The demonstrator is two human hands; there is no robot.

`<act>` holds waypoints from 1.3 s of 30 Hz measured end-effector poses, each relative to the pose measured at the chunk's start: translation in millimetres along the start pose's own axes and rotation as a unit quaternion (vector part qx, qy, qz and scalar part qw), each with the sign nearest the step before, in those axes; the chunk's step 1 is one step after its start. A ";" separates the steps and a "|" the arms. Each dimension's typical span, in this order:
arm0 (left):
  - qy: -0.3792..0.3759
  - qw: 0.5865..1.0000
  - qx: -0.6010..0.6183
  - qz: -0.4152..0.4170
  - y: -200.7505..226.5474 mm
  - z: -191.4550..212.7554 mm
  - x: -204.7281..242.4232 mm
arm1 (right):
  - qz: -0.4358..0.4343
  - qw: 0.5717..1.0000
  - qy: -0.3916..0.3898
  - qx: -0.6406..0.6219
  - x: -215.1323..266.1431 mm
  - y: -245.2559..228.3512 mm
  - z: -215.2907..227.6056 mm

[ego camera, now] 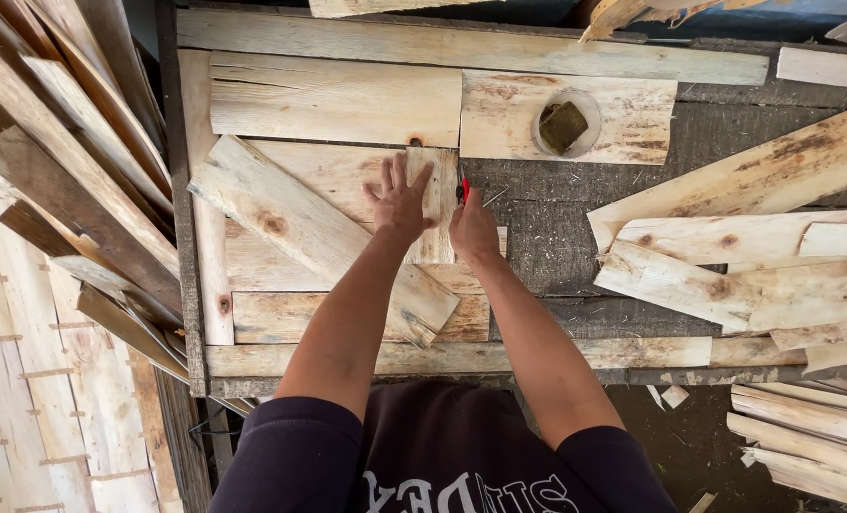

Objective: Cutting and scoring pieces of wood bark using a utility knife on a workbench.

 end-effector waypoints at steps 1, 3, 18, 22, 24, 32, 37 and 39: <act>0.000 1.000 0.000 0.000 0.0 -0.1 -0.4 | 0.000 1.000 0.000 0.000 0.5 -1.1 0.2; 0.001 1.000 0.007 0.001 0.4 -0.5 -1.3 | -0.010 1.000 -0.011 -0.009 1.5 -2.3 0.4; 0.009 1.000 0.008 0.004 1.1 -3.0 -2.6 | -0.048 0.997 -0.051 -0.018 20.5 -18.5 8.1; 0.009 1.000 0.007 0.001 -0.1 -6.6 -5.6 | -0.049 0.997 -0.054 -0.008 23.8 -13.2 3.5; 0.012 1.000 0.008 -0.001 0.1 -5.6 -4.5 | -0.035 0.998 -0.047 -0.007 24.2 -9.5 -0.2; 0.011 1.000 0.002 -0.001 -1.0 -8.9 -7.5 | -0.077 0.993 -0.082 -0.025 36.3 -20.7 9.8; 0.014 1.000 0.010 0.005 0.6 -8.2 -4.8 | -0.056 0.996 -0.067 -0.013 33.7 -8.2 -2.3; 0.015 1.000 0.013 0.003 0.0 -8.1 -2.7 | -0.063 0.995 -0.075 -0.007 35.8 -9.2 -3.5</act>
Point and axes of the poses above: each hand's wrist, its own x-axis away from the middle knuckle, its own z-axis out of the back of the hand, y = z × x, the point moved 2 cm from there along -x, towards the middle knuckle, and after that the axes turned 8 degrees about -z, right-handed, at the moved point
